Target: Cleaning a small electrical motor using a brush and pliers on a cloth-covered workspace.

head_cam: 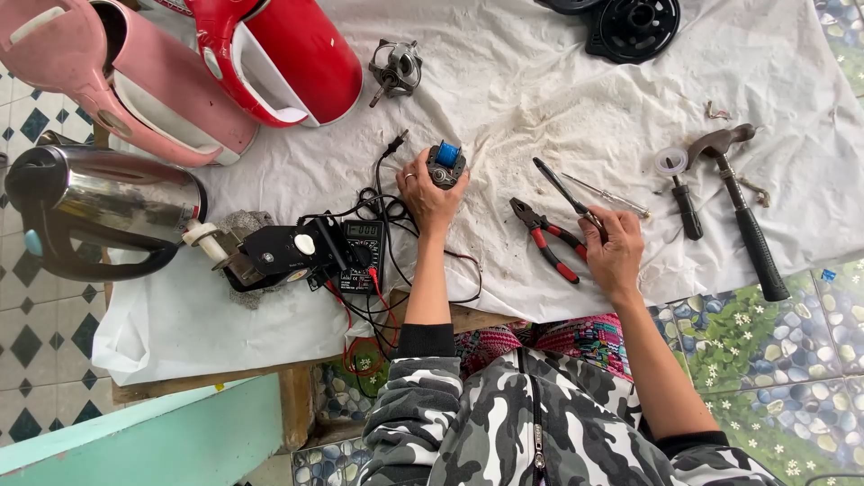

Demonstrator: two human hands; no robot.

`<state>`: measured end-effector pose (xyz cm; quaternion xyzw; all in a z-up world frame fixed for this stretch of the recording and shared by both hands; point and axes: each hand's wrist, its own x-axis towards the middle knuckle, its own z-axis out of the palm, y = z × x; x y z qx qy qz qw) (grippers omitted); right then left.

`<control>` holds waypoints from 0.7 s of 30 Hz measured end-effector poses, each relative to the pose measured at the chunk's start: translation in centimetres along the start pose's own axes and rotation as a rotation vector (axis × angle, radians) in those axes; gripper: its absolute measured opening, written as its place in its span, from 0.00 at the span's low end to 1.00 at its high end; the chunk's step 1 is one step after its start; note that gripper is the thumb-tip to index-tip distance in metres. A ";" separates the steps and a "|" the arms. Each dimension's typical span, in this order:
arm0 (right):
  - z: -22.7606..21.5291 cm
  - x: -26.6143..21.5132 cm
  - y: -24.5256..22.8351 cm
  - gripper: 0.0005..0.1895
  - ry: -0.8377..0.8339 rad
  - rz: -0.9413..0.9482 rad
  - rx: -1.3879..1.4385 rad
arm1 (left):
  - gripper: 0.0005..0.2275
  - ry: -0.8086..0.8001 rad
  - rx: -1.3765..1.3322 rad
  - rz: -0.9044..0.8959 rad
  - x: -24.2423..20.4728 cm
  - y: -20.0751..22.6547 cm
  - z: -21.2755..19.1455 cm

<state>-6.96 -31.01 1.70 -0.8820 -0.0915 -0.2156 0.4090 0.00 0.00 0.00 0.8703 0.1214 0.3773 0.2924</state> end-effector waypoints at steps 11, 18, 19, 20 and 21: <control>-0.2 0.2 0.0 0.09 0.044 0.016 0.024 | 0.34 -0.178 -0.209 0.100 -2.7 -0.4 1.0; -0.8 0.8 -1.6 0.09 0.101 0.035 0.135 | 0.36 -0.404 -0.214 0.038 -3.6 1.6 -1.8; -0.9 0.8 -1.8 0.09 0.098 0.031 0.138 | 0.36 -0.399 -0.212 0.036 -3.4 1.9 -2.3; -1.0 0.8 -2.0 0.10 0.137 0.061 0.219 | 0.36 -0.444 -0.223 0.018 -3.1 2.2 -2.7; -1.1 0.9 -2.2 0.12 0.174 0.093 0.302 | 0.35 -0.491 -0.233 -0.003 -2.9 2.6 -3.2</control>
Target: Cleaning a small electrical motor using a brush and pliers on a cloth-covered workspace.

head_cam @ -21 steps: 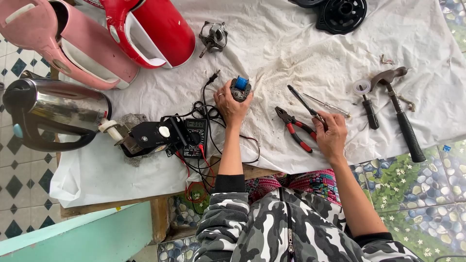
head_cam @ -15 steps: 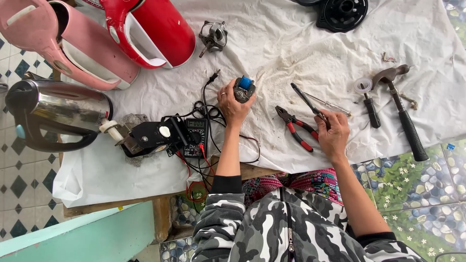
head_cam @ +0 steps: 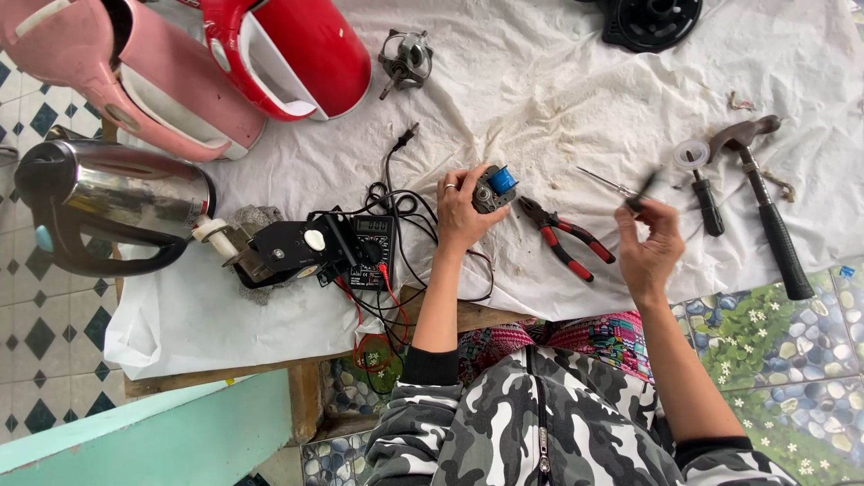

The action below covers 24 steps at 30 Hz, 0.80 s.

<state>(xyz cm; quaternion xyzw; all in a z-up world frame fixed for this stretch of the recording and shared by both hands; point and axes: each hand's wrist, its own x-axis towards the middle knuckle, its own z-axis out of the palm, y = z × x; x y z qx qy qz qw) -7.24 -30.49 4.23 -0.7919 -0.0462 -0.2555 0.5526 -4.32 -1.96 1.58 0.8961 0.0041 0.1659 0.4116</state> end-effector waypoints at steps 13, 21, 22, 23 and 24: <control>11.5 3.5 -3.7 0.13 -0.355 0.005 0.013 | 0.38 -0.034 -0.025 -0.090 0.2 0.3 -0.9; 9.8 3.5 -3.8 0.10 -0.387 -0.230 -0.175 | 0.36 -0.016 -0.025 -0.073 0.0 0.8 -0.9; 9.8 3.5 -3.2 0.10 -0.390 -0.233 -0.174 | 0.36 -0.012 -0.026 -0.075 -0.1 0.7 -0.9; 9.8 3.5 -2.6 0.10 -0.381 -0.242 -0.172 | 0.36 -0.010 -0.031 -0.079 -0.2 0.6 -0.8; 9.7 3.8 -1.9 0.10 -0.367 -0.254 -0.173 | 0.36 -0.009 -0.038 -0.078 -0.1 0.6 -0.7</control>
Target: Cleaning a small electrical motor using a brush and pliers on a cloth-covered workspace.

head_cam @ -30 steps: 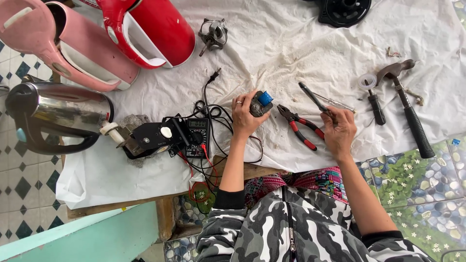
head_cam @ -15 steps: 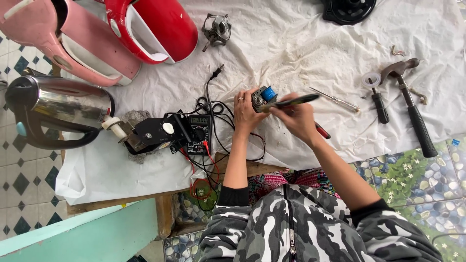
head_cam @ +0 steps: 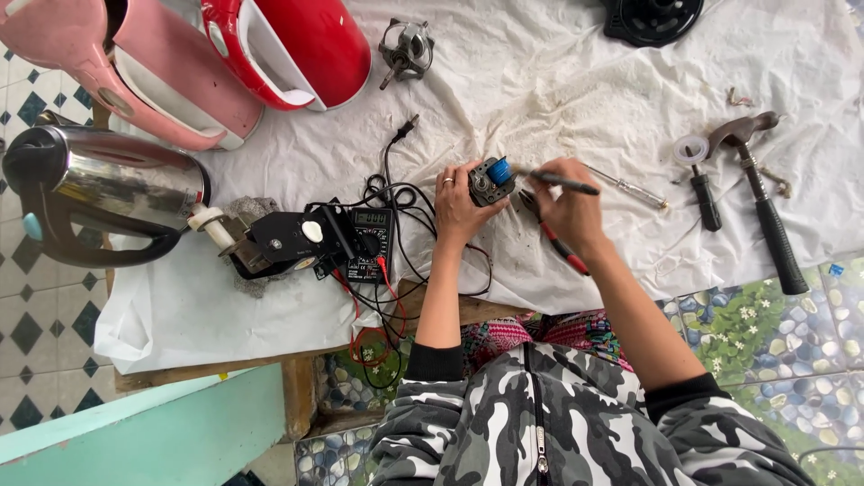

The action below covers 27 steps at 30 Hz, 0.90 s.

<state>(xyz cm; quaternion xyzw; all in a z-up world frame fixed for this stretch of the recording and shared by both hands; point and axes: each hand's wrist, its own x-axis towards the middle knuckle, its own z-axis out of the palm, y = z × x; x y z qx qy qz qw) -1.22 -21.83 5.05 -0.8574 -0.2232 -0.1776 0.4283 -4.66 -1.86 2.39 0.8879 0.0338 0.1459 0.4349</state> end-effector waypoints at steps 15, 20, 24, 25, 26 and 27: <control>-0.9 2.5 -0.8 0.10 -0.041 -0.050 0.000 | 0.36 0.030 0.026 0.028 -0.1 -0.4 0.3; 2.3 5.4 -1.8 0.11 -0.176 0.004 0.161 | 0.34 0.029 -0.011 0.049 -0.3 -0.4 0.2; 1.4 8.1 -4.5 0.11 -0.217 -0.111 0.035 | 0.34 0.020 -0.033 0.037 -0.2 -0.9 0.4; 2.1 8.1 -3.6 0.11 -0.220 -0.114 0.036 | 0.34 0.024 -0.034 0.035 -0.2 -1.1 0.5; 2.7 7.9 -2.8 0.09 -0.283 -0.117 0.033 | 0.35 0.026 -0.019 0.040 -0.3 -1.2 0.6; 3.4 7.7 -1.9 0.08 -0.346 -0.120 0.029 | 0.36 0.027 -0.005 0.046 -0.4 -1.2 0.7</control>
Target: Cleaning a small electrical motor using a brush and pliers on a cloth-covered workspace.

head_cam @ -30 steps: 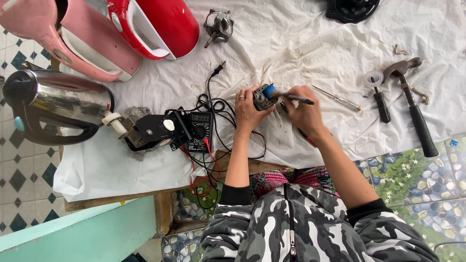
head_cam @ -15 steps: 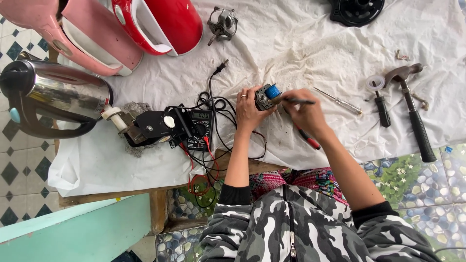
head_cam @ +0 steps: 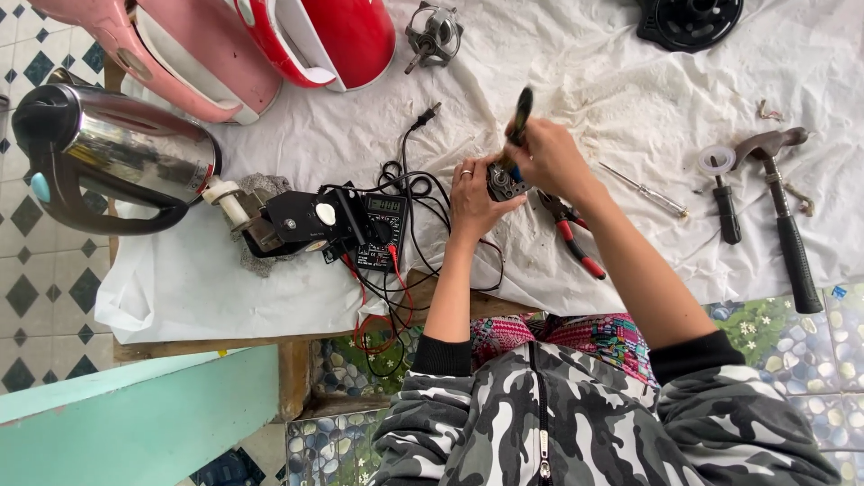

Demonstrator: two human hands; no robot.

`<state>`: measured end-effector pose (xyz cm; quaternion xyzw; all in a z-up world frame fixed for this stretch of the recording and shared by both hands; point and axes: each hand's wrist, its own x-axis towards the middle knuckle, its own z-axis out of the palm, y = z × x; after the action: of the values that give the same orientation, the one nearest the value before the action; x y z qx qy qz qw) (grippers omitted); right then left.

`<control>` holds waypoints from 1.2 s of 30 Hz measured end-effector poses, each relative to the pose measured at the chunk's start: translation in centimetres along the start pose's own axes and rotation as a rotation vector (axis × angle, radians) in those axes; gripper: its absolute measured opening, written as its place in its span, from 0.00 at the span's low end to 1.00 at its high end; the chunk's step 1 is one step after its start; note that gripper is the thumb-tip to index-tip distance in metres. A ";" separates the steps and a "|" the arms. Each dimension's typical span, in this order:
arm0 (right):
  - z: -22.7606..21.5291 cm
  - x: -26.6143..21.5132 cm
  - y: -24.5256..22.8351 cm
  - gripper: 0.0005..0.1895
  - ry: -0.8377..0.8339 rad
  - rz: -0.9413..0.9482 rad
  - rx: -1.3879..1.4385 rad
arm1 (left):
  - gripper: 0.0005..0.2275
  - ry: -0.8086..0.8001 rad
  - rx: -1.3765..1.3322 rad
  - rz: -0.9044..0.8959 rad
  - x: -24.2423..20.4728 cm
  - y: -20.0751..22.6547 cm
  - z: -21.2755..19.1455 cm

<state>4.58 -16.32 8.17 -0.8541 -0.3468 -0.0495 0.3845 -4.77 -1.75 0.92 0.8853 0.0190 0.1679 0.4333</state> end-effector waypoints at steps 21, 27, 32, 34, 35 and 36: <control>-2.7 -2.4 -3.2 0.12 0.042 -0.002 0.014 | 0.36 0.048 0.025 0.022 -0.1 -0.8 0.6; -3.5 -4.9 -4.2 0.13 -0.098 0.050 -0.027 | 0.34 0.026 0.047 0.048 -0.2 0.4 0.0; -1.3 -5.9 -4.0 0.11 0.106 0.053 -0.052 | 0.32 0.087 0.067 0.036 -0.2 0.2 0.3; -0.9 -6.2 -2.9 0.12 0.129 0.029 -0.102 | 0.28 0.094 0.085 0.042 0.2 0.6 -0.3; -1.8 -6.4 -2.4 0.12 0.126 0.013 -0.128 | 0.31 0.086 0.050 0.036 0.2 0.6 -0.3; -2.7 -6.6 -1.8 0.13 0.123 -0.004 -0.154 | 0.33 0.079 0.015 0.030 0.2 0.6 -0.2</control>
<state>-1.03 -20.99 8.88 -0.8757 -0.3194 -0.1294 0.3382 -4.72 -1.94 1.60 0.8814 0.0242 0.2091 0.4229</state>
